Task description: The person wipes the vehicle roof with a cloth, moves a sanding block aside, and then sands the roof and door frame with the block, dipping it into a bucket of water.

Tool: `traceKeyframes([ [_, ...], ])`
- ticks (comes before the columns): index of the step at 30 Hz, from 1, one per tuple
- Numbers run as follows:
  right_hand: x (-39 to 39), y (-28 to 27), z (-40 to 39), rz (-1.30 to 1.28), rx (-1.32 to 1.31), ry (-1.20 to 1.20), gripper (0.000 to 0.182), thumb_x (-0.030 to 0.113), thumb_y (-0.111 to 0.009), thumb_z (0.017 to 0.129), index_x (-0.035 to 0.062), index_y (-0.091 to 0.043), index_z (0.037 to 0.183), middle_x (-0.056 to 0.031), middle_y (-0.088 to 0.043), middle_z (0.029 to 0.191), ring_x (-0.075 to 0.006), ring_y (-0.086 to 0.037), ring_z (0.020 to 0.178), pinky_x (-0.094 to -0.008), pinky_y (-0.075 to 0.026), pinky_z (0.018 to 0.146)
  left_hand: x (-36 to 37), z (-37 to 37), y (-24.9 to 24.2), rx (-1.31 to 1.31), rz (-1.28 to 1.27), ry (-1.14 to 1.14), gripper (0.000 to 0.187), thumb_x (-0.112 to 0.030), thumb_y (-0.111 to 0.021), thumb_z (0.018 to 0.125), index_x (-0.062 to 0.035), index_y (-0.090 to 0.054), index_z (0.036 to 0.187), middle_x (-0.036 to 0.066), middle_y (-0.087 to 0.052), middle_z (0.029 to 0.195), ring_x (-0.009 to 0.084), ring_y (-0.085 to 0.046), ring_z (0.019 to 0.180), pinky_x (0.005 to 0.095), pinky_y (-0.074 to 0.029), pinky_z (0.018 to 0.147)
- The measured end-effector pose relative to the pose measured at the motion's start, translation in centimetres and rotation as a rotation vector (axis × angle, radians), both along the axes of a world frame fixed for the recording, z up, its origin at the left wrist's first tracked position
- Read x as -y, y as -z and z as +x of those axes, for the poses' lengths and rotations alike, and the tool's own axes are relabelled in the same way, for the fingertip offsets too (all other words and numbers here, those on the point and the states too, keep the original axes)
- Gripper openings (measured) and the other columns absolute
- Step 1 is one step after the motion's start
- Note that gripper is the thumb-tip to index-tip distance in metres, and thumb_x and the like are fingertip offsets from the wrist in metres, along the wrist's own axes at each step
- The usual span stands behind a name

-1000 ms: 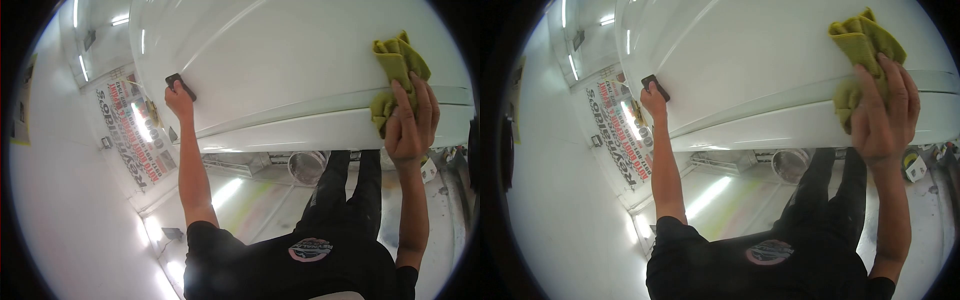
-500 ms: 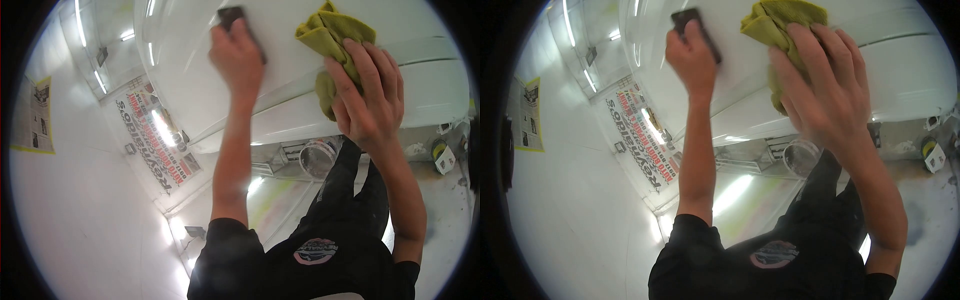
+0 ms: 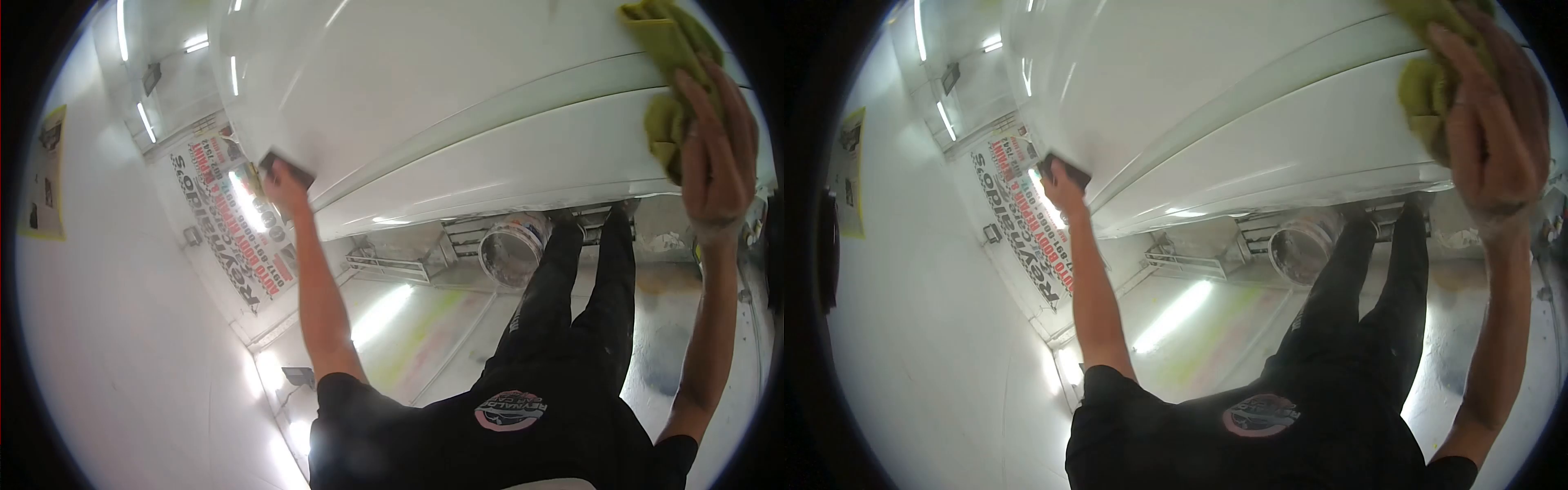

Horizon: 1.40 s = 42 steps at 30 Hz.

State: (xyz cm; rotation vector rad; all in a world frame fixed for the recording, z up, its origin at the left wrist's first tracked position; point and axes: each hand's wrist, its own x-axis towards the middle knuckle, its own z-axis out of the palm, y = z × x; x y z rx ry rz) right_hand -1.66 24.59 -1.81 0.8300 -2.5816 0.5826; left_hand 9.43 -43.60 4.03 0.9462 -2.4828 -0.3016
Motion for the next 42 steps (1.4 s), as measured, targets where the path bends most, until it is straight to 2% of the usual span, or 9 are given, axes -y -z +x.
traceKeyframes([
  [3,-1.0,0.9,-0.3,0.071,-0.023,-0.029,0.038,-0.001,-0.052,0.095,0.0018,-0.071,0.127,-0.0216,-0.065,0.135,-0.0356,-0.06,0.129,-0.047,-0.048,0.111,7.5,5.6,0.1,0.089,0.28,-0.462,0.053,-0.04,-0.064,0.1,0.0014,-0.061,0.132,0.017,-0.071,0.106,0.0287,-0.07,0.08,0.0355,-0.055,0.062],
  [9,0.8,1.3,0.2,-0.022,-0.032,-0.034,0.036,0.001,-0.053,0.093,0.0025,-0.072,0.124,-0.0225,-0.066,0.131,-0.0367,-0.062,0.125,-0.0476,-0.052,0.107,9.3,3.8,3.1,0.159,-0.294,-0.029,0.04,-0.029,-0.06,0.102,0.0093,-0.067,0.111,0.015,-0.071,0.089,0.0253,-0.068,0.072,0.0361,-0.053,0.061],
  [13,0.7,1.0,0.5,-0.086,-0.023,-0.023,0.035,0.003,-0.054,0.092,0.003,-0.073,0.121,-0.0231,-0.066,0.129,-0.0375,-0.062,0.123,-0.048,-0.054,0.104,-5.8,-2.2,1.2,0.105,0.06,-0.128,0.048,-0.032,-0.052,0.106,0.0132,-0.06,0.122,0.021,-0.068,0.109,0.0294,-0.067,0.093,0.0388,-0.055,0.08],
  [18,1.0,0.6,0.3,-0.156,-0.025,-0.018,0.034,0.005,-0.055,0.091,0.0036,-0.074,0.119,-0.0239,-0.067,0.127,-0.0385,-0.063,0.12,-0.0485,-0.057,0.1,-17.0,-6.1,1.1,0.083,-0.045,0.086,0.042,-0.032,-0.054,0.109,0.0044,-0.053,0.087,0.007,-0.053,0.074,0.0187,-0.051,0.067,0.0357,-0.044,0.061],
  [31,3.2,0.6,0.8,-0.337,-0.033,0.172,0.031,0.015,-0.073,0.075,0.013,-0.08,0.105,-0.0131,-0.07,0.125,-0.0326,-0.065,0.117,-0.0473,-0.056,0.102,-49.0,-15.0,2.6,-0.071,0.104,0.744,0.036,-0.029,-0.058,0.109,-0.0006,-0.058,0.087,0.0,-0.06,0.073,0.006,-0.05,0.066,0.0237,-0.042,0.061],
  [34,2.7,0.9,1.1,-0.301,-0.03,0.136,0.033,0.015,-0.073,0.074,0.0127,-0.079,0.106,-0.0137,-0.071,0.124,-0.0332,-0.065,0.117,-0.0469,-0.057,0.101,-48.9,-15.4,1.0,0.047,0.214,0.927,0.025,-0.024,-0.057,0.106,-0.0002,-0.059,0.098,0.012,-0.065,0.082,0.025,-0.062,0.072,0.0377,-0.048,0.064],
  [36,2.2,0.5,1.1,-0.261,-0.019,0.111,0.033,0.016,-0.073,0.075,0.0123,-0.079,0.107,-0.0152,-0.07,0.123,-0.0339,-0.066,0.116,-0.0461,-0.058,0.1,-47.5,-15.0,1.9,-0.113,0.127,0.891,0.032,-0.026,-0.058,0.109,-0.0007,-0.058,0.09,-0.001,-0.061,0.077,0.0064,-0.051,0.069,0.0245,-0.043,0.062],
  [38,1.8,0.3,1.1,-0.232,-0.017,0.084,0.028,0.015,-0.073,0.078,0.0116,-0.079,0.105,-0.017,-0.07,0.121,-0.0349,-0.066,0.115,-0.0453,-0.06,0.097,-42.5,-11.8,1.1,-0.345,0.589,0.694,0.031,-0.029,-0.057,0.109,0.0025,-0.06,0.107,0.004,-0.064,0.095,0.0115,-0.06,0.085,0.0251,-0.051,0.074],
  [42,2.8,2.9,0.7,-0.336,-0.15,0.091,0.013,0.014,-0.069,0.09,0.0119,-0.076,0.101,-0.0194,-0.07,0.118,-0.0366,-0.067,0.11,-0.0457,-0.062,0.09,-28.2,-6.6,-0.8,-0.196,0.166,0.133,0.046,-0.035,-0.052,0.109,0.0063,-0.056,0.129,0.016,-0.067,0.11,0.0231,-0.065,0.097,0.0356,-0.056,0.081],
])
